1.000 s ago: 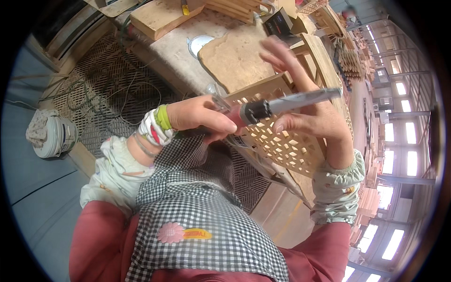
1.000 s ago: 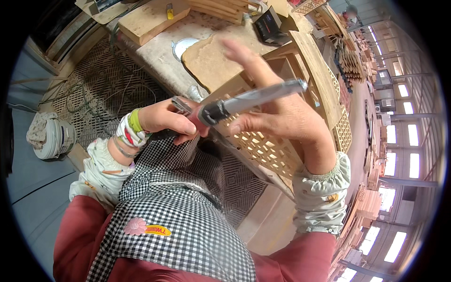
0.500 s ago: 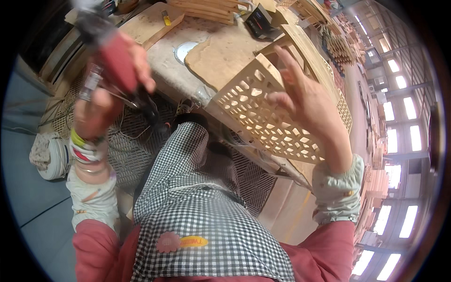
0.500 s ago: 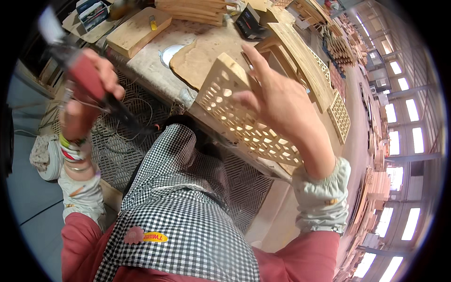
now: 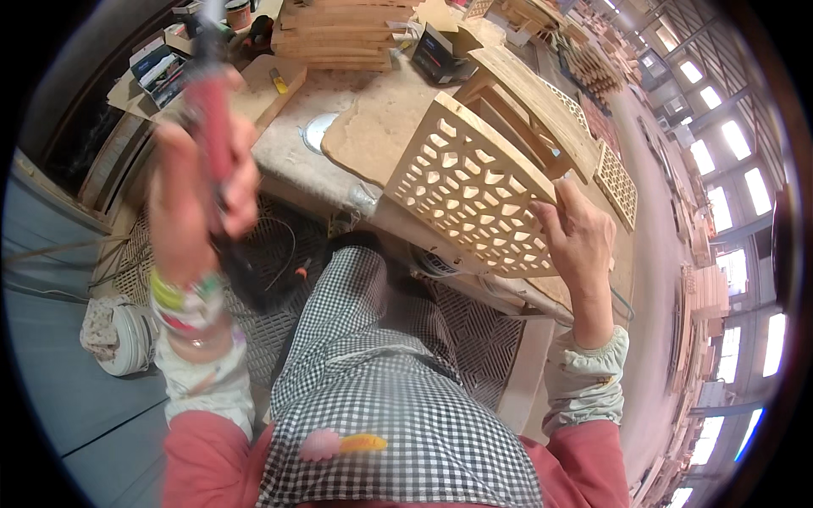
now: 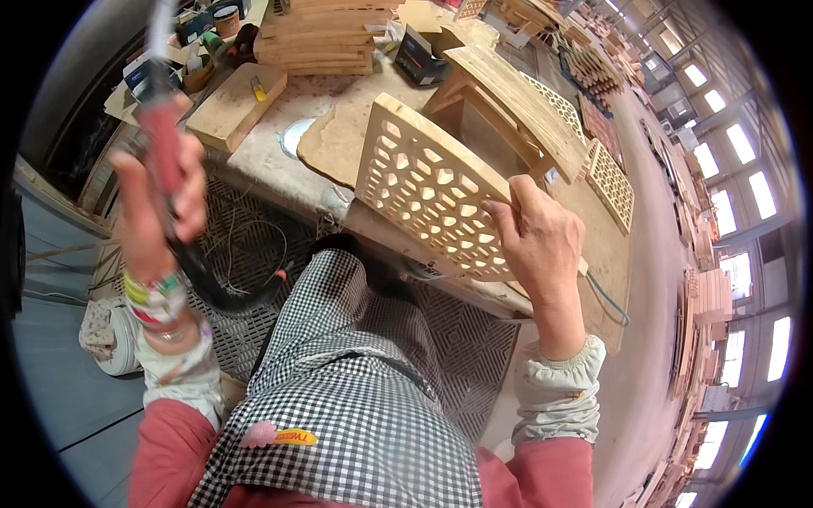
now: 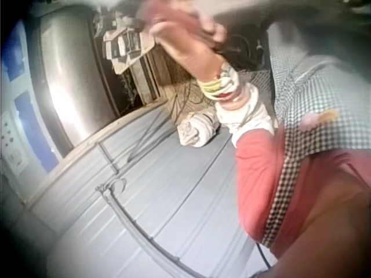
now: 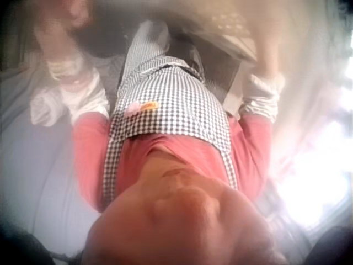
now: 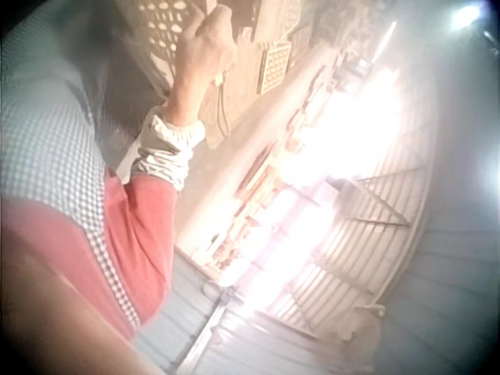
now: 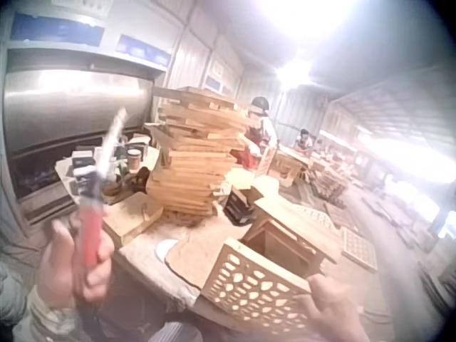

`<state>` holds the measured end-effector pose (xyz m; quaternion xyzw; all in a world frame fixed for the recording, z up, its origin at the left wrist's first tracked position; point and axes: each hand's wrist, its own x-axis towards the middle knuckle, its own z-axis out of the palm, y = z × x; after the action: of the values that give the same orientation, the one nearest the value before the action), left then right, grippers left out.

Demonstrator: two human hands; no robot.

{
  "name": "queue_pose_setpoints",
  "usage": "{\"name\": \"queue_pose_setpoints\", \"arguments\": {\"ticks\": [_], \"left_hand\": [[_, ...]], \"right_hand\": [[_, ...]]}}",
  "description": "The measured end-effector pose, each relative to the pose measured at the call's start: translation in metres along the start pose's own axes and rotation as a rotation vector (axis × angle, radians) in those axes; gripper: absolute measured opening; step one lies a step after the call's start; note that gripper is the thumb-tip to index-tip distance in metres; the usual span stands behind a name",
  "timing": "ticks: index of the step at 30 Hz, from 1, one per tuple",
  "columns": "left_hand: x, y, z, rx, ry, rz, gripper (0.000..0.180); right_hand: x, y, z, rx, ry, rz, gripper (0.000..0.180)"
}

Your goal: The person uses a small tool to clean the interior edges of a carved wooden lattice panel.

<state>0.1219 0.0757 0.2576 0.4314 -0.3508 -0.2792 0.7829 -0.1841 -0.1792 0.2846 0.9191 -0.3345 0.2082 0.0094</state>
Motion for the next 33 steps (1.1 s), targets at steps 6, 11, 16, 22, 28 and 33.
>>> {"name": "queue_pose_setpoints", "arguments": {"ticks": [6, 11, 16, 22, 28, 33], "left_hand": [[-0.106, -0.078, 0.028, 0.093, -0.077, -0.523, 0.083], [-0.113, -0.071, 0.048, 0.436, -0.285, -0.387, 0.082], [-0.099, -0.051, 0.068, 0.61, -0.3, -0.374, 0.08], [-0.098, -0.049, 0.08, 0.789, -0.146, -0.273, 0.06], [-0.091, -0.045, 0.083, 0.668, -0.13, -0.429, 0.056], [-0.093, -0.05, 0.08, 0.475, -0.167, -0.551, 0.058]], "right_hand": [[-0.011, -0.004, 0.017, -0.086, 0.069, -0.084, 0.033], [-0.015, -0.014, 0.013, 0.004, 0.052, -0.005, 0.042], [-0.023, -0.019, 0.014, -0.087, 0.074, -0.039, 0.045], [-0.035, -0.031, 0.012, -0.09, 0.084, -0.075, 0.045], [-0.038, -0.034, 0.017, -0.102, 0.107, -0.126, 0.045], [-0.036, -0.035, 0.017, -0.105, 0.111, -0.129, 0.046]]}}
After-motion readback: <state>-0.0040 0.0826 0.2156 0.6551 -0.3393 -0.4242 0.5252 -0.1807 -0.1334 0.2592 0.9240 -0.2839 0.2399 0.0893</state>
